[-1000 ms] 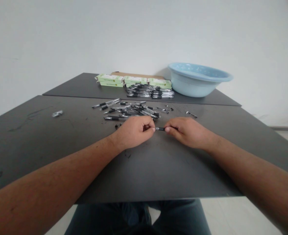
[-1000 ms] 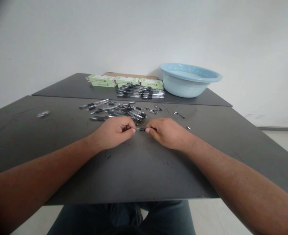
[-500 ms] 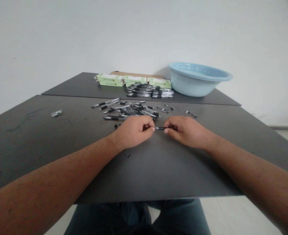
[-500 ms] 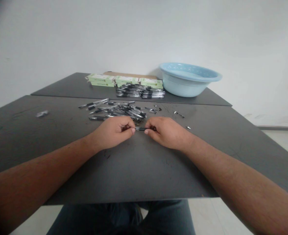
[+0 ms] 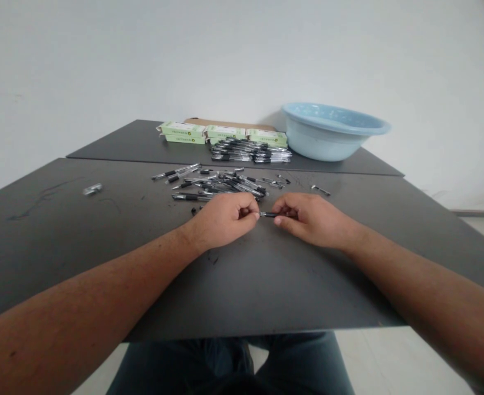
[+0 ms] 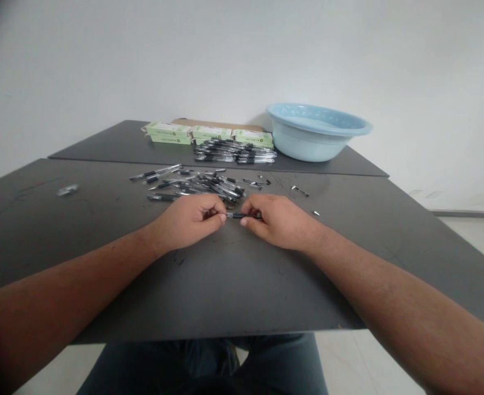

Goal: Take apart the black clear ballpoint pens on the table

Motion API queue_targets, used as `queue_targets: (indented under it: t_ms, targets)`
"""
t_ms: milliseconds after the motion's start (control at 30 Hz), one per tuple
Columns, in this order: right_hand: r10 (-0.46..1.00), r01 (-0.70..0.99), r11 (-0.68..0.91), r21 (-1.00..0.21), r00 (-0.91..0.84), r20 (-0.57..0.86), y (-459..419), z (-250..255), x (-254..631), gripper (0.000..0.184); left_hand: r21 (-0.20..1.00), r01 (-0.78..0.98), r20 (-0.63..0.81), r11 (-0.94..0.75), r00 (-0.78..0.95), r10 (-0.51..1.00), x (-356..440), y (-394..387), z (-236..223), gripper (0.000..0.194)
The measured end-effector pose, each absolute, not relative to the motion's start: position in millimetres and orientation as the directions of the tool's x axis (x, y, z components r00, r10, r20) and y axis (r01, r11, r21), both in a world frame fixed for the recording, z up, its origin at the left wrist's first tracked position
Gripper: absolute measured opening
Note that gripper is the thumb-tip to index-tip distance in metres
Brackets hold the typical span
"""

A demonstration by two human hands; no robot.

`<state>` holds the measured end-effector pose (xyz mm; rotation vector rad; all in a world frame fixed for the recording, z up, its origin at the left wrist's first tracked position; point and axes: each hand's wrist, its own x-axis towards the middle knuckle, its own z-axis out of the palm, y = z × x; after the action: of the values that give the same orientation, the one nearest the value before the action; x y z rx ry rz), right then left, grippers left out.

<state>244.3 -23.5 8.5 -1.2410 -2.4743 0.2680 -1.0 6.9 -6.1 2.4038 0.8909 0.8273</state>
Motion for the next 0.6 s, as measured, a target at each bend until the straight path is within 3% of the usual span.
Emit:
queue_targets:
  t_ms: [400,600]
  targets:
    - [0.767,0.717,0.641,-0.273,-0.609,0.202,-22.9,8.8,244.0,0.022,0.561,0.428,0.390,-0.709,0.619,0.682,-1.5,8.8,-9.7,0.008]
    - [0.794,0.735,0.608,-0.301,-0.565,0.224,-23.5,8.2,244.3,0.016,0.562,0.425,0.390,-0.709,0.620,0.681,-1.0,7.8,-8.0,0.008]
